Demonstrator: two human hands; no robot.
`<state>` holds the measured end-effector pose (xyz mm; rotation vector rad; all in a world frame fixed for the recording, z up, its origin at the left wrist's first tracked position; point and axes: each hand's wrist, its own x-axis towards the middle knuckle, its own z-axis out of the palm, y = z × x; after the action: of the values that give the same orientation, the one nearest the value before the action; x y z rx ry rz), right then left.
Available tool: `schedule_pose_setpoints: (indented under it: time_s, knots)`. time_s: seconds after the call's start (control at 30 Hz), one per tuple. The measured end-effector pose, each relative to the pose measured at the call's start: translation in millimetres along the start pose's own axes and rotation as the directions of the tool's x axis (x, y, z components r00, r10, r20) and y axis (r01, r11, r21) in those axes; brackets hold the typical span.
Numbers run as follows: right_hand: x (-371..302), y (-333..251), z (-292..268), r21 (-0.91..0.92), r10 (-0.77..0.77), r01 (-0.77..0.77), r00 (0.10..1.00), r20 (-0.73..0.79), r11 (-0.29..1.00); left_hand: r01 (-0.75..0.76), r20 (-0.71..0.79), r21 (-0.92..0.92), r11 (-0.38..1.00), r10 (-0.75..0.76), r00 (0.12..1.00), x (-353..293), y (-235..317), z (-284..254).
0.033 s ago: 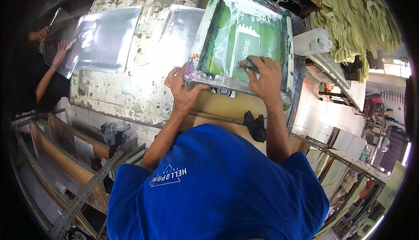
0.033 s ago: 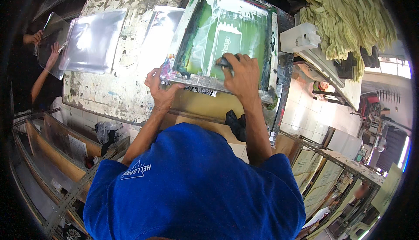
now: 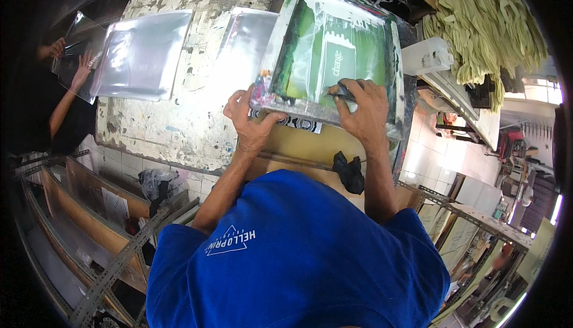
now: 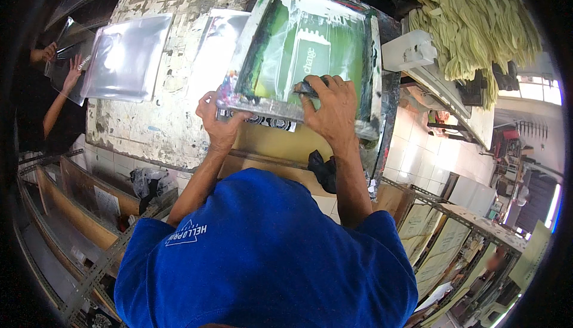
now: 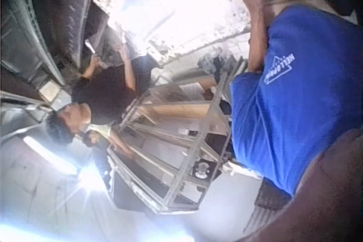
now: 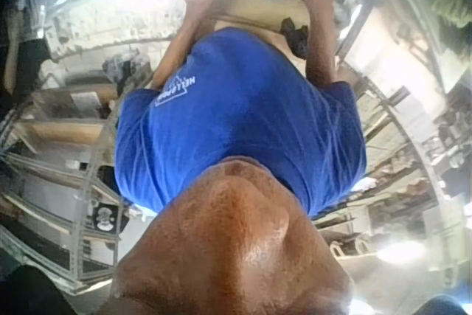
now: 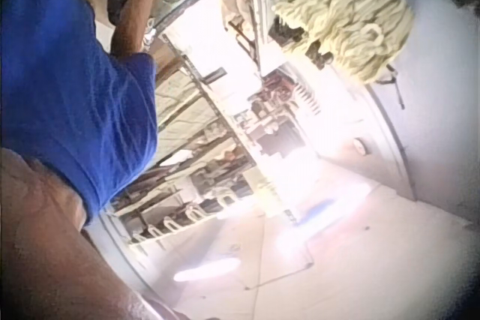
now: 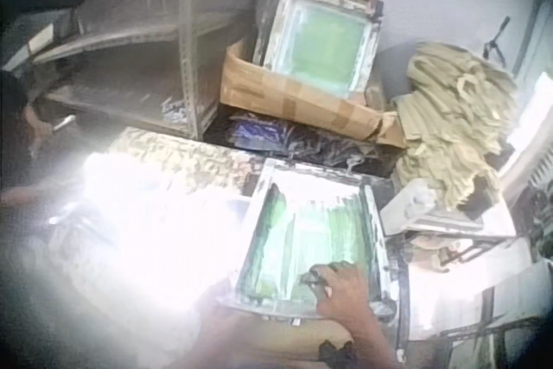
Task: The person performs screen printing by applying ink through a screen onto plastic sheets, repeating the process for multiple items.
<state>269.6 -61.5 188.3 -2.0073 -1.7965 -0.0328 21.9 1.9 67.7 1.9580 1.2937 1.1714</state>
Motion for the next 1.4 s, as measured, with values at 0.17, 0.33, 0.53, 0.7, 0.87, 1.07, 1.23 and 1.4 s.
schedule_pose_setpoints:
  time_s: [0.17, 0.33, 0.53, 0.7, 0.87, 1.07, 1.23, 1.4]
  knots:
    - [38, -13, -56, -0.124, -0.137, 0.109, 0.960, -0.245, 0.986, 0.053, -0.128, -0.332, 0.942, -0.101, 0.987, 66, 75, -12]
    - [109, 0, -107, -0.133, -0.109, 0.074, 0.955, -0.276, 0.988, -0.021, -0.142, -0.064, 0.998, 0.012, 0.990, 94, 50, -23]
    - [148, -14, -134, 0.039, -0.039, 0.053, 0.954, -0.296, 0.998, 0.102, -0.008, 0.727, 0.679, -0.141, 0.990, 19, -66, 12]
    - [159, -8, -139, 0.065, -0.153, 0.181, 0.939, -0.308, 0.981, -0.003, 0.007, 0.732, 0.682, -0.003, 1.000, 9, -88, 19]
    - [159, -16, -142, 0.085, -0.039, 0.065, 0.960, -0.277, 0.994, 0.099, -0.098, 0.722, 0.685, -0.040, 0.994, 7, -78, 16]
    - [160, -16, -144, 0.069, -0.026, 0.046, 0.963, -0.268, 0.997, 0.072, -0.129, 0.664, 0.744, 0.019, 0.992, 11, -78, 18]
    - [160, -17, -143, 0.066, -0.071, 0.094, 0.954, -0.293, 0.993, 0.021, -0.190, 0.600, 0.800, 0.117, 0.975, 31, -57, 14]
    - [162, -13, -143, 0.094, -0.005, 0.032, 0.963, -0.270, 0.995, -0.018, -0.274, 0.446, 0.895, 0.156, 0.949, 85, -23, -6]
